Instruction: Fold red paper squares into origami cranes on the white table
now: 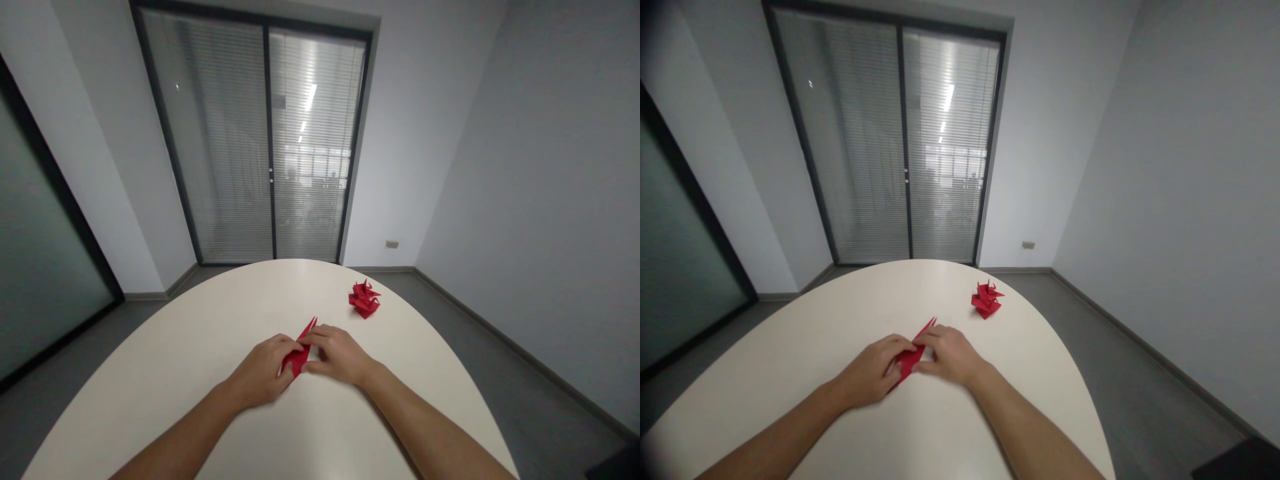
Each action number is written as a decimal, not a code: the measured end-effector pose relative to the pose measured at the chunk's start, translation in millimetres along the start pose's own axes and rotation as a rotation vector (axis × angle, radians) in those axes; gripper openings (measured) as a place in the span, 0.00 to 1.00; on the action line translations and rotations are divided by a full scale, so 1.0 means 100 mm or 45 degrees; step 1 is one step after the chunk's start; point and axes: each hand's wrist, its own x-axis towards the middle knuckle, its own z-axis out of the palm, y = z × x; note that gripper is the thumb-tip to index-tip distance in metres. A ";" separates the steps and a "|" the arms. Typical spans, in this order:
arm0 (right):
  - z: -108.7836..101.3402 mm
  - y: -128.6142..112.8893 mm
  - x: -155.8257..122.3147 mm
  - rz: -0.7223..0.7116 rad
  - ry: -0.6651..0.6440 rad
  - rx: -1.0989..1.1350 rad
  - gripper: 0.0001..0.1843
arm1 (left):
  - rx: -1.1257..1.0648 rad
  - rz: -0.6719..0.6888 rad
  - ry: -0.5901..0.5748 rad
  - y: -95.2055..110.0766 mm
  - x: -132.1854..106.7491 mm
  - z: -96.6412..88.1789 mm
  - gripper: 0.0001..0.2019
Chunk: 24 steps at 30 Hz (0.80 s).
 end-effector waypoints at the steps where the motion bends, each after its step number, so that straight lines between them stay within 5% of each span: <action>1: 0.01 0.01 0.00 -0.006 -0.004 -0.018 0.21 | -0.011 -0.007 -0.006 -0.01 0.00 0.00 0.19; 11: 0.05 0.02 0.00 -0.080 -0.002 -0.178 0.15 | -0.071 0.044 -0.060 0.02 -0.03 -0.09 0.13; 24: 0.02 -0.05 0.02 0.097 0.004 -0.151 0.03 | -0.006 -0.147 0.098 -0.15 0.05 0.06 0.08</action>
